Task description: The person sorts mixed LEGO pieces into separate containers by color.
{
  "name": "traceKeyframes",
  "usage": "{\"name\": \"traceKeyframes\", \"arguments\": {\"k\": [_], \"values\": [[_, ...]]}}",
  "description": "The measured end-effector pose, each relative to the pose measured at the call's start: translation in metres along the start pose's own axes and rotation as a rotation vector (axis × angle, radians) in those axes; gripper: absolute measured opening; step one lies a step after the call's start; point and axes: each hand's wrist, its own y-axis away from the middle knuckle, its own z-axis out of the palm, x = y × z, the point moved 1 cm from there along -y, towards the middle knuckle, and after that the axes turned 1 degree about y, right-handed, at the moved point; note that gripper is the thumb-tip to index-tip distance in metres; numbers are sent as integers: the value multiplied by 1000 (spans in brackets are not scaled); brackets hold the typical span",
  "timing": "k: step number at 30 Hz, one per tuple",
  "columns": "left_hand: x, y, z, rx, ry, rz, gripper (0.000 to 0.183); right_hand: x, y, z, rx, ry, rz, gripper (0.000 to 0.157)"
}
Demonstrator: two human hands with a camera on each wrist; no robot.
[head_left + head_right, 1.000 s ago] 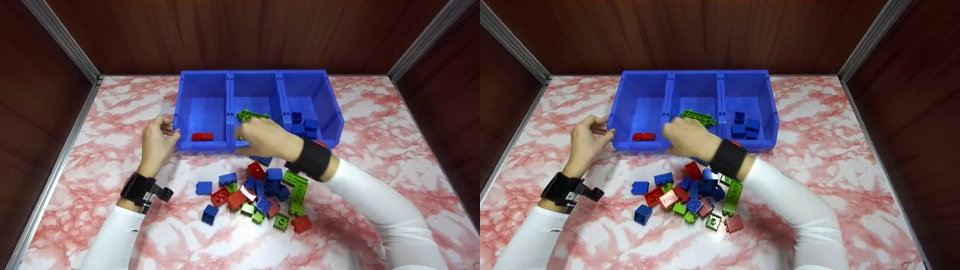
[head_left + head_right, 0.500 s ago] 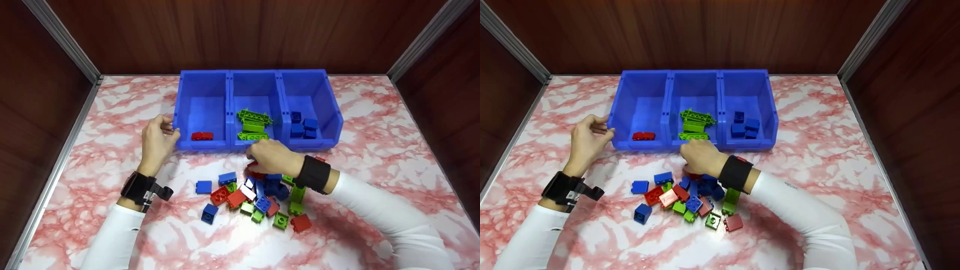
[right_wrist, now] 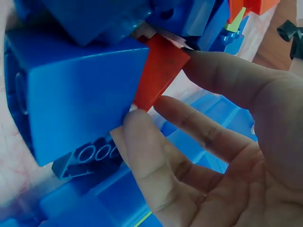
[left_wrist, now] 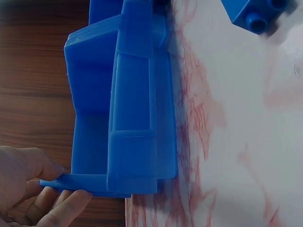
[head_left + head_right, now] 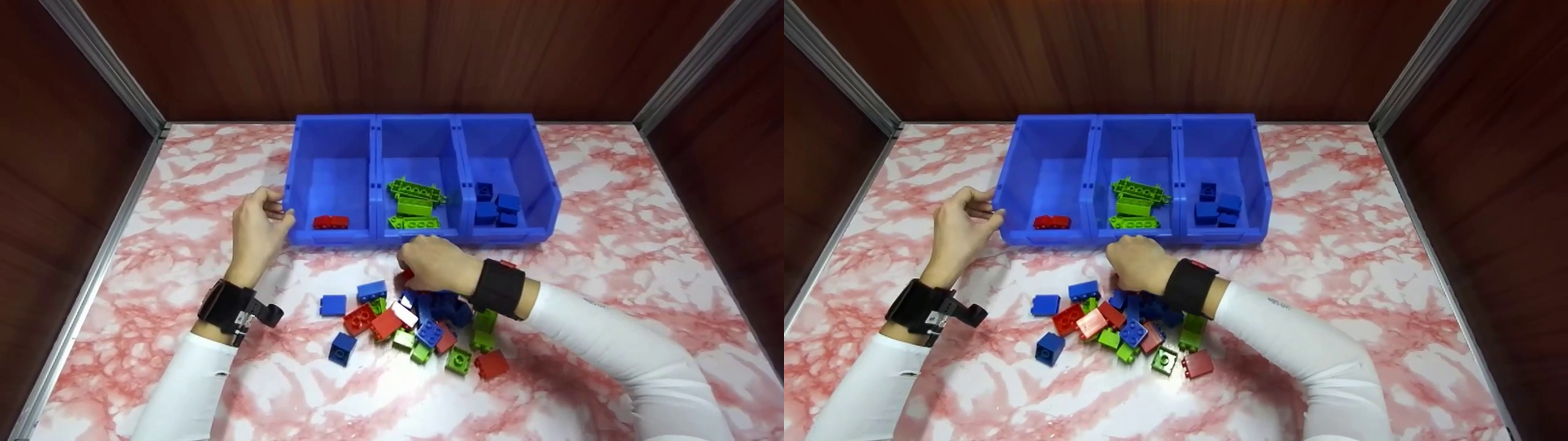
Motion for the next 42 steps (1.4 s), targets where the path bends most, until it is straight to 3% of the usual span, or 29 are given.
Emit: {"name": "traceKeyframes", "arguments": {"k": [9, 24, 32, 42], "values": [[2, -1, 1, 1, -1, 9, 27, -4, -7, -9, -69, -35, 1, 9], [2, -2, 0, -4, -6, 9, 28, -39, -15, -69, 29, -89, -97, 13], [0, 0, -1, 2, -1, 5, 28, -60, -45, -90, 139, -79, -168, 3], [-1, 1, -1, 14, -12, 22, 26, -55, -96, -91, 204, -47, -86, 6]]}}
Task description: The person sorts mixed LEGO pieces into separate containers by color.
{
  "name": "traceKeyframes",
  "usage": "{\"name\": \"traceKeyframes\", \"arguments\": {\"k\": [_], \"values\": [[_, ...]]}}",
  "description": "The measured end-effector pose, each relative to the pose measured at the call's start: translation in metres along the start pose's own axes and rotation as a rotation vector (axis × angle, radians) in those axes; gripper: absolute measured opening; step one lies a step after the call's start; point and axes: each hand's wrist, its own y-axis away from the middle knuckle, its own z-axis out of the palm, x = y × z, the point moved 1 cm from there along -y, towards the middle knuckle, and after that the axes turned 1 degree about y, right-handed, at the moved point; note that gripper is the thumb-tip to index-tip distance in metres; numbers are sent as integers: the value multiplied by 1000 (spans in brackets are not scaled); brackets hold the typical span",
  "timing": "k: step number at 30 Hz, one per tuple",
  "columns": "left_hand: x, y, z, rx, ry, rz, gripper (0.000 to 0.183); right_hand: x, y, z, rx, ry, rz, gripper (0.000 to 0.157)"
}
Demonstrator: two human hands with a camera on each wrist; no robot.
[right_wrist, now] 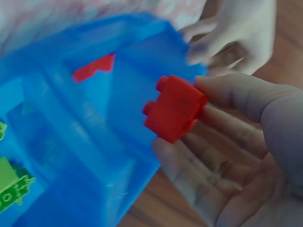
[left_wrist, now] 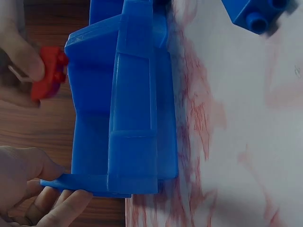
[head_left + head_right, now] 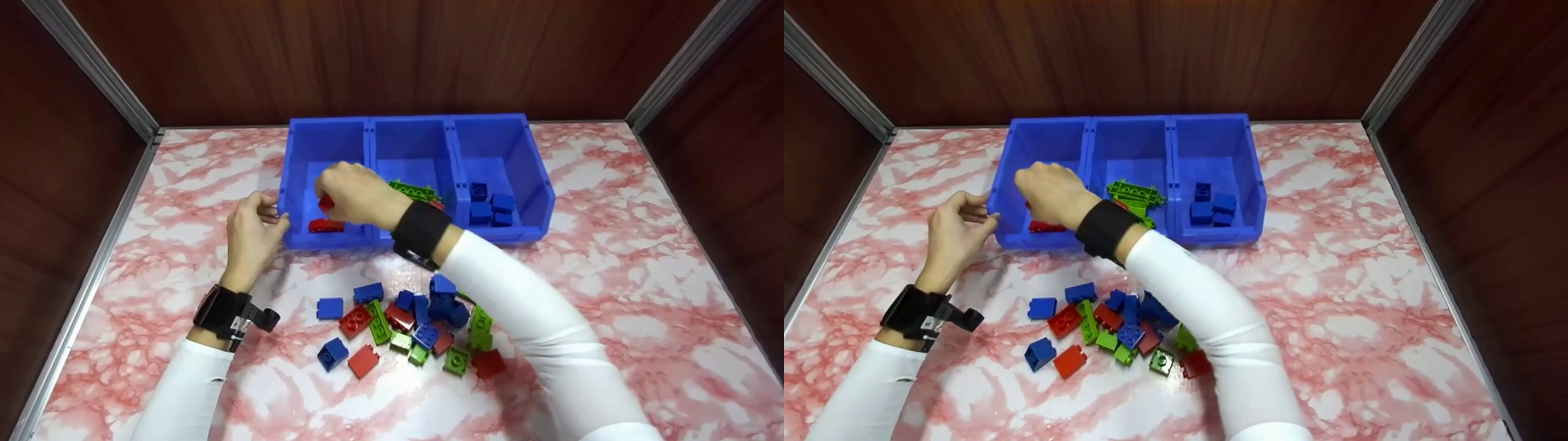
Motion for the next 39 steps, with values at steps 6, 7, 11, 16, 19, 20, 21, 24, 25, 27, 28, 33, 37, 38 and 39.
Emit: {"name": "traceKeyframes", "arguments": {"k": [6, 7, 11, 16, 19, 20, 21, 24, 25, 27, 28, 33, 37, 38, 39], "values": [[-1, 2, -1, 10, -8, -13, 26, 6, -21, 21, 1, 30, 7, 7], [-1, 2, -1, 12, -11, -11, 25, 6, -24, 25, -9, 36, 12, 8], [-1, 2, 0, 12, -6, -6, 26, 8, -32, 41, -62, 65, 33, 11], [0, 1, 0, 8, 1, -4, 27, 11, -35, 52, -93, 127, 62, 13], [0, 1, 0, 7, 1, -8, 27, 10, -34, 55, -117, 176, 72, 12], [1, 1, 0, 6, 2, -10, 27, 10, -33, 56, -126, 187, 74, 13], [1, 1, 0, 6, 3, -13, 27, 9, -33, 57, -133, 198, 75, 14], [1, 1, 0, 5, -2, -12, 27, 9, -32, 57, -143, 215, 74, 15], [2, 0, 0, 5, -4, -10, 26, 9, -32, 57, -141, 219, 71, 14], [1, 0, 1, 9, -11, -6, 26, 9, -31, 56, -135, 209, 63, 13], [1, 0, 1, 10, -13, -4, 26, 9, -30, 54, -132, 200, 58, 12], [0, 0, 0, 7, -7, -4, 26, 5, -26, 37, -108, 161, 30, 15], [1, -1, 0, -1, -4, -13, 26, -1, -16, 13, -80, 192, -4, 26], [2, -1, 0, -3, -3, -15, 27, -2, -12, 7, -73, 202, -11, 29], [2, -1, 0, -5, -2, -16, 27, -3, -7, 0, -64, 208, -15, 32]]}}
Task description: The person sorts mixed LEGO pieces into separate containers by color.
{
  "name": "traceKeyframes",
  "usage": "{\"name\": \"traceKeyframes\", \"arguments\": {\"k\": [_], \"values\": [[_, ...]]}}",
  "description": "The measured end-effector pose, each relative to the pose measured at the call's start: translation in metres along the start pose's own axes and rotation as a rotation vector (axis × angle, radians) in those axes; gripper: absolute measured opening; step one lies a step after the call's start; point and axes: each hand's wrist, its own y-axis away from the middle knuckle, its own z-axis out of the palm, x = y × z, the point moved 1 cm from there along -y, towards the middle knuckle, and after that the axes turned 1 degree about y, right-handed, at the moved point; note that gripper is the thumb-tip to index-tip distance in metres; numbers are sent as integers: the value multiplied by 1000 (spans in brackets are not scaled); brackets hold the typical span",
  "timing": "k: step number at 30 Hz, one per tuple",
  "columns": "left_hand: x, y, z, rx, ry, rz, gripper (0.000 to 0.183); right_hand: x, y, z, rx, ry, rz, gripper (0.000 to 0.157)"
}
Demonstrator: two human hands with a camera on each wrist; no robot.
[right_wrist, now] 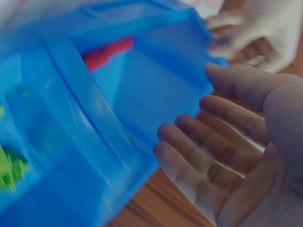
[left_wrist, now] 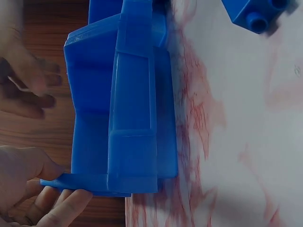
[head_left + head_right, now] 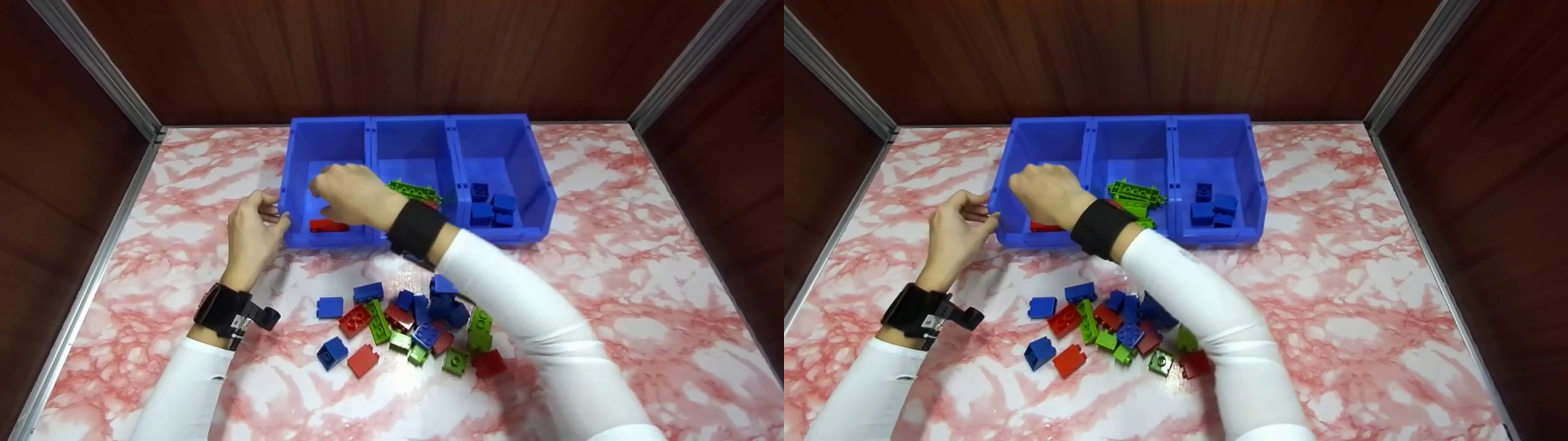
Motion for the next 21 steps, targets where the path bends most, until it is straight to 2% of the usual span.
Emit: {"name": "traceKeyframes", "arguments": {"k": [5, 10, 15, 21], "values": [[0, 0, 1, -3, -5, -2, 27, 9, 30, -22, 76, -3, 6, 35], [0, 2, 1, -6, -3, -8, 27, 27, 65, -29, 151, -73, 10, 34], [0, 1, 1, 0, -2, -3, 27, 44, 99, -20, 170, -135, -3, 32], [0, 1, 2, 13, -12, 12, 26, 51, 141, 3, 140, -169, -38, 33]]}}
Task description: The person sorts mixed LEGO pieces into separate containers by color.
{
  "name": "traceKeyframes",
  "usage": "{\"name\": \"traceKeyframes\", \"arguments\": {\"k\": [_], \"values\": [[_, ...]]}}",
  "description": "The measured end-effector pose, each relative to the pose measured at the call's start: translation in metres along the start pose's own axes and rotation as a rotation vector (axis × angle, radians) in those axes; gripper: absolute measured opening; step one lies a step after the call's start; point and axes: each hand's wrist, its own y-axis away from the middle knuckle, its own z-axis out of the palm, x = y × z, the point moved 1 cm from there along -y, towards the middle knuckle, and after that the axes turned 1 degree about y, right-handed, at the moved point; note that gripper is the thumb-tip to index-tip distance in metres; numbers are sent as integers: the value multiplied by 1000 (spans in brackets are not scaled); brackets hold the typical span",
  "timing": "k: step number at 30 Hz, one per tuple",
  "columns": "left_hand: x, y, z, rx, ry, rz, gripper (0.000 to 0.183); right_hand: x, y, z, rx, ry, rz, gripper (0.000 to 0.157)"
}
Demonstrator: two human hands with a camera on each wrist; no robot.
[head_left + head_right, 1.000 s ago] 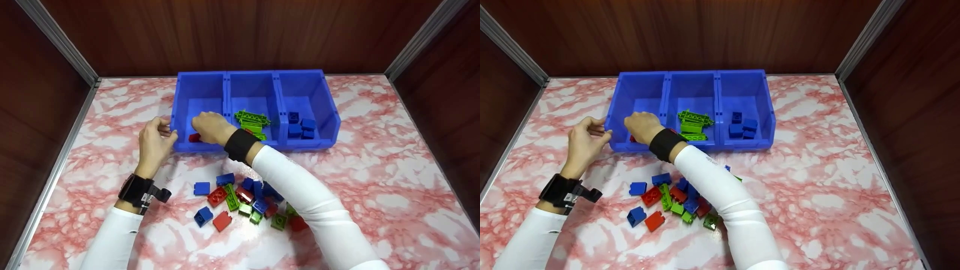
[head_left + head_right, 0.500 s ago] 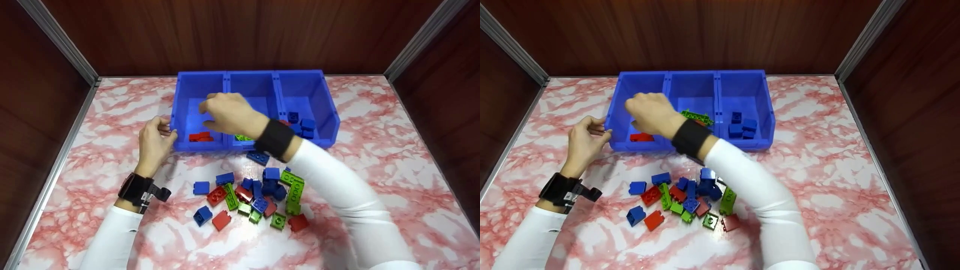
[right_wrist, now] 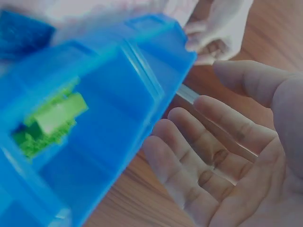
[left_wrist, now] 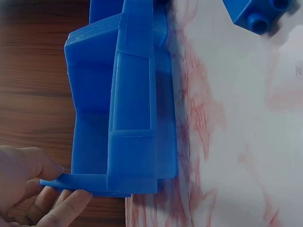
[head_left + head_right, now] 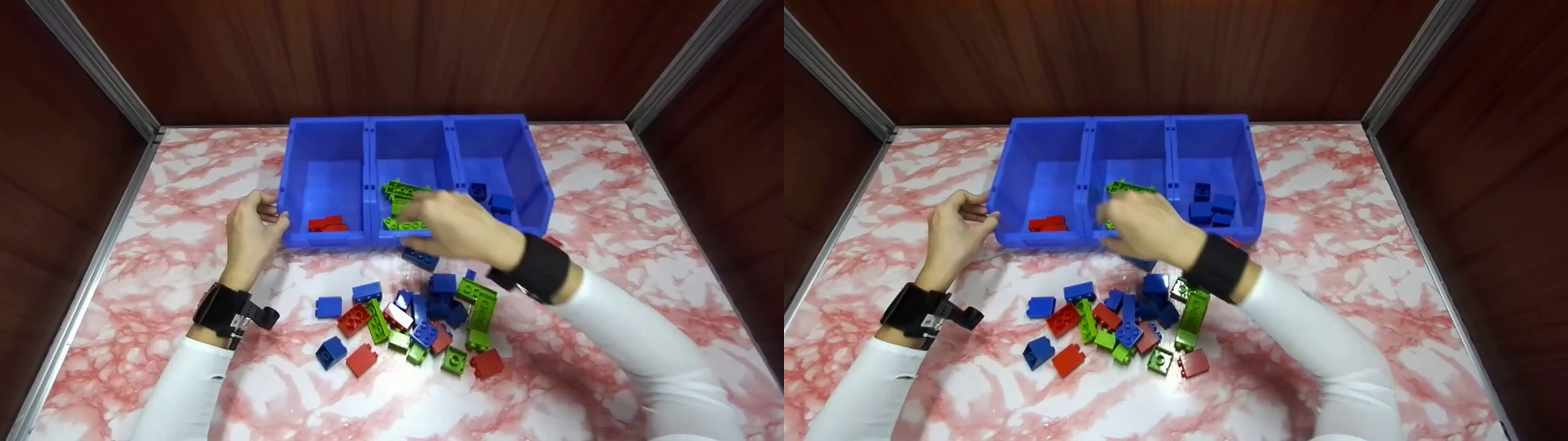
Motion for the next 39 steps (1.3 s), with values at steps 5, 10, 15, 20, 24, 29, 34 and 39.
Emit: {"name": "traceKeyframes", "arguments": {"k": [5, 10, 15, 20, 24, 29, 34, 39], "values": [[0, 1, 0, -5, 9, -5, 26, 4, 29, 19, -30, -19, -24, 33], [0, 1, -1, -13, 14, -17, 27, 11, 44, 42, -73, -61, 4, 34], [2, 1, -1, -22, 14, -23, 27, 18, 51, 61, -110, -66, 25, 34], [3, 0, -1, -25, 9, -21, 28, 23, 56, 72, -92, -50, 20, 31], [2, 0, -1, -20, 3, -18, 28, 25, 57, 76, -95, -38, 24, 30], [1, 1, -1, -6, 5, -8, 27, 27, 55, 79, -129, -76, 35, 27], [1, 0, 0, -5, 8, -5, 26, 30, 51, 79, -155, -127, 56, 23], [1, 0, -1, -12, 2, -10, 27, 34, 52, 76, -135, -122, 57, 22]]}}
